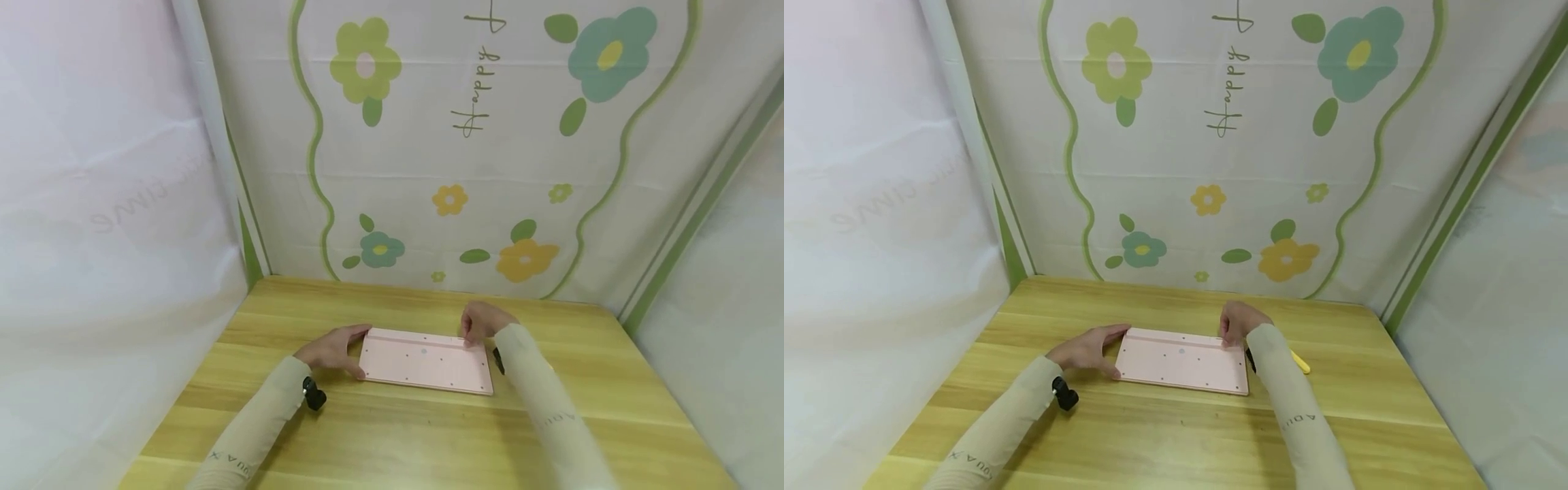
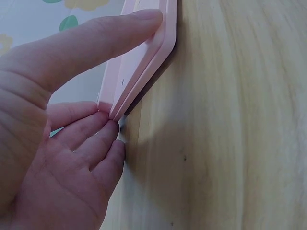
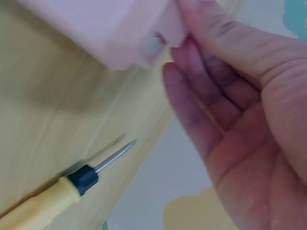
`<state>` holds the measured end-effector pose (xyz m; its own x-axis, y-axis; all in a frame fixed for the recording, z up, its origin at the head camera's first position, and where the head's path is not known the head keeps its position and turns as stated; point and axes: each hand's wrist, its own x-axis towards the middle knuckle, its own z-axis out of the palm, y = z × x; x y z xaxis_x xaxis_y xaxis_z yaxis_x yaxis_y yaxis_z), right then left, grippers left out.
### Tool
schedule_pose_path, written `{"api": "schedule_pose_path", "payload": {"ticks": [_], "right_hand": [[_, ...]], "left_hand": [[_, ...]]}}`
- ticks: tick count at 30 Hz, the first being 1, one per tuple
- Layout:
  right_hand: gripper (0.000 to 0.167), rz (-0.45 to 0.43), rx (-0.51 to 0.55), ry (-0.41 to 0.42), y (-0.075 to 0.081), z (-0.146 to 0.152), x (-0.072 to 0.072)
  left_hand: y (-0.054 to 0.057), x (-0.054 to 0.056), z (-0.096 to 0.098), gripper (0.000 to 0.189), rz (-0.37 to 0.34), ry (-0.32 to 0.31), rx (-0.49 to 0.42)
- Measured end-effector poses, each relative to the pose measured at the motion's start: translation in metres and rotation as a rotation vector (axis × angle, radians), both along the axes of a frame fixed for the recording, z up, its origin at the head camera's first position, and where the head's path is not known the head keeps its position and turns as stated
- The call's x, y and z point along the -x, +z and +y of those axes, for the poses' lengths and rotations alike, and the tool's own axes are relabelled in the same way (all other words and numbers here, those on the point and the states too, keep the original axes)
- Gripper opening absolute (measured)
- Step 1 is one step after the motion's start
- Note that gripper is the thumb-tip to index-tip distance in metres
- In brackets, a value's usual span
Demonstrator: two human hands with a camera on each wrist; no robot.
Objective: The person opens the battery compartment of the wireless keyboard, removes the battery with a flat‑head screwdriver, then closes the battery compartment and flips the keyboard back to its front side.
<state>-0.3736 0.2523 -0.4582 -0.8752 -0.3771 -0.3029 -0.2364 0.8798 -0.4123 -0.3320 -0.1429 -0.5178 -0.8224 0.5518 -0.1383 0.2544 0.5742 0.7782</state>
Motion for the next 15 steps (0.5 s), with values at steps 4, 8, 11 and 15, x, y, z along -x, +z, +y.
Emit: {"api": "schedule_pose_path", "payload": {"ticks": [4,8,11,15], "right_hand": [[0.011,0.052,0.113,0.079,-0.001,0.007,-0.008],[0.007,0.083,0.179,0.135,-0.005,0.016,-0.013],[0.014,0.110,0.179,0.166,-0.008,0.020,-0.016],[0.017,0.127,0.175,0.170,-0.012,0.023,-0.019]], "left_hand": [[0.000,0.000,0.000,0.117,0.001,0.012,0.006],[0.000,0.001,0.000,0.116,0.004,0.015,0.009],[-0.001,0.000,0.001,0.116,-0.001,0.016,0.010],[-0.001,0.000,0.002,0.117,-0.015,0.022,0.012]]}}
